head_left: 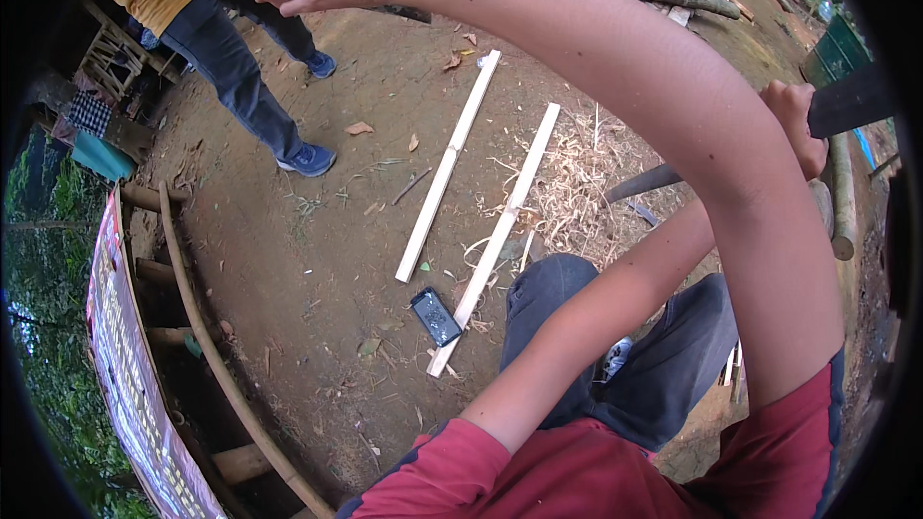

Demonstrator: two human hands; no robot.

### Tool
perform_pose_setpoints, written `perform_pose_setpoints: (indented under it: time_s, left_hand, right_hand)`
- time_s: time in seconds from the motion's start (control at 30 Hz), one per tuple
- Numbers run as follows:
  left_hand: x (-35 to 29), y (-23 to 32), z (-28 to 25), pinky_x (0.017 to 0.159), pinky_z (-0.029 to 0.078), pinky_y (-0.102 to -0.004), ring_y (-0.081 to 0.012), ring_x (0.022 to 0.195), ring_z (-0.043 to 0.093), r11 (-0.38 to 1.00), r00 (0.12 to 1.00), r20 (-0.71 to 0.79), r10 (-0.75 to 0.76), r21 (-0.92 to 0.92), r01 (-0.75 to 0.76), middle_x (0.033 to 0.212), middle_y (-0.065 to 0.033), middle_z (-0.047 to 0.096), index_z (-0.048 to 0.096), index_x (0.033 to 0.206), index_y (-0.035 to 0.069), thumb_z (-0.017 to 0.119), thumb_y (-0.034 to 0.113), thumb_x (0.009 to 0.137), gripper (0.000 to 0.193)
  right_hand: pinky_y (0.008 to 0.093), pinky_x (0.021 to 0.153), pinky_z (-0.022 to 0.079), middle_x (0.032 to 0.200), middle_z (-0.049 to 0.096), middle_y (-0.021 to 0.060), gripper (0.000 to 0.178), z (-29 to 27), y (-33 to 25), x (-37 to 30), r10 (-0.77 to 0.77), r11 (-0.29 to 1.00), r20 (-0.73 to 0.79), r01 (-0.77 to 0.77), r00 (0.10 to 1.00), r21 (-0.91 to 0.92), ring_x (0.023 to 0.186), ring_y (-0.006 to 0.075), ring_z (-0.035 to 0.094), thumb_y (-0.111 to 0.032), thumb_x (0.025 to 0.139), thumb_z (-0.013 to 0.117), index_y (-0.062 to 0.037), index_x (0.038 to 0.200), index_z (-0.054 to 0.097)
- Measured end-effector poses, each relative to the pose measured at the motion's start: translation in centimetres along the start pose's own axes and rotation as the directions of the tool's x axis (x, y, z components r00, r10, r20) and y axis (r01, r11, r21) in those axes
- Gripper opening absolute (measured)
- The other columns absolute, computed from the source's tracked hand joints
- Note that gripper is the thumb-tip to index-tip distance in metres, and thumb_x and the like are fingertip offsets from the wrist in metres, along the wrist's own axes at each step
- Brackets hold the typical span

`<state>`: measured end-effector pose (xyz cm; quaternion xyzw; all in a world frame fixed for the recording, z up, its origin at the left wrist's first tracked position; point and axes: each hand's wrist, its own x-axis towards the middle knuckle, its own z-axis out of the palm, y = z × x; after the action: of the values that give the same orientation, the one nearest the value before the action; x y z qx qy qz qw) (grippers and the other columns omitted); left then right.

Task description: The person shaves a piece of wood using a small yellow knife and a larger bladed tool.

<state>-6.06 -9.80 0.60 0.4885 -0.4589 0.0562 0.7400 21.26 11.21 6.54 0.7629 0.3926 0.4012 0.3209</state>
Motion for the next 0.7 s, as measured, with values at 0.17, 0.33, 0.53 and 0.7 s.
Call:
perform_pose_setpoints:
  time_s: [0.17,0.33,0.53,0.7]
  left_hand:
    - [-2.3,1.1,4.6,0.078,0.040,-0.0363,-0.0232,0.085,0.049,0.977,0.994,0.089,0.067,0.194,-0.083,0.083,-0.0089,0.047,0.043,0.096,0.003,0.056,0.011,0.080,0.022]
    - [-3.0,-0.3,3.3,0.078,0.041,-0.0357,-0.0221,0.086,0.049,0.970,0.997,0.065,0.041,0.235,-0.055,0.085,-0.0082,0.048,0.044,0.095,0.003,0.055,0.013,0.082,0.020]
    - [-3.3,0.3,4.2,0.078,0.041,-0.0350,-0.0207,0.087,0.050,0.976,0.997,0.071,0.044,0.210,-0.058,0.086,-0.0074,0.049,0.045,0.094,0.004,0.054,0.015,0.084,0.018]
    - [-3.9,0.2,3.6,0.078,0.042,-0.0344,-0.0196,0.087,0.050,0.977,0.996,0.083,0.040,0.206,-0.057,0.088,-0.0068,0.050,0.046,0.094,0.004,0.054,0.017,0.086,0.016]
  right_hand:
    - [0.0444,0.101,0.028,0.124,0.045,0.0073,0.026,8.9,0.3,-3.1,-0.480,0.877,-0.229,0.453,0.847,-0.164,0.124,0.0224,0.037,-0.032,0.088,0.045,-0.0219,0.107,0.058]
    - [0.0437,0.101,0.028,0.119,0.045,0.0066,0.022,8.5,-1.1,-1.4,-0.522,0.849,-0.211,0.480,0.827,-0.219,0.119,0.0210,0.036,-0.031,0.085,0.050,-0.0191,0.101,0.060]
    - [0.0391,0.095,0.033,0.102,0.047,0.0055,0.015,9.0,-2.7,-2.8,-0.539,0.839,-0.184,0.506,0.822,-0.199,0.102,0.0208,0.043,-0.029,0.080,0.058,-0.0177,0.089,0.060]
    - [0.0353,0.091,0.037,0.087,0.050,0.0046,0.012,8.7,-3.5,-2.5,-0.574,0.818,-0.159,0.551,0.803,-0.165,0.087,0.0207,0.049,-0.027,0.075,0.065,-0.0164,0.080,0.060]
